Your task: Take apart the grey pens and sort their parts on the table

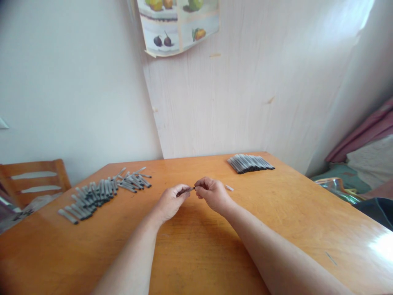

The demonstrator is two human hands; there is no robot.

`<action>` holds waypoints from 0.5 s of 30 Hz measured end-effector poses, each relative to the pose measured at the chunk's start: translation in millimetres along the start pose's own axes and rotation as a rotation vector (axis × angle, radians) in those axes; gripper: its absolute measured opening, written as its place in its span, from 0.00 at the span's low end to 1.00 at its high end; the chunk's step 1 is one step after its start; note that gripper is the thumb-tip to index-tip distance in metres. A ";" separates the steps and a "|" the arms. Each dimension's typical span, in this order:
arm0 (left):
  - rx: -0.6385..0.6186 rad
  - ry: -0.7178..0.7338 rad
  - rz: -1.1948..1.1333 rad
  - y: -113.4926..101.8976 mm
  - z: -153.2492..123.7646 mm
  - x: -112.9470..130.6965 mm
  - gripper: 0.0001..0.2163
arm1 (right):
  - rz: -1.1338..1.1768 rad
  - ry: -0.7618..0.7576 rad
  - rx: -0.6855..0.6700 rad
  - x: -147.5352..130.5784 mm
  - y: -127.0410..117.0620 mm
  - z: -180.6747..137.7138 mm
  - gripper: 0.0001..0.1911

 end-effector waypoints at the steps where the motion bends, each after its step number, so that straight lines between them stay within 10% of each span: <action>1: -0.005 0.004 0.004 0.4 -0.1 0.6 0.12 | -0.006 0.001 0.000 0.5 0.1 0.2 0.07; 15: -0.021 0.019 0.090 2.2 -0.6 0.8 0.12 | -0.110 0.025 -0.038 0.6 5.0 -0.4 0.07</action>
Point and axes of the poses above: each hand's wrist, its own z-axis towards the middle knuckle, its own y-axis out of the palm, x = y × z, the point moved 9 cm from there along z, towards the middle knuckle, and after that the axes turned 13 degrees about -x, right-handed, at the moved point
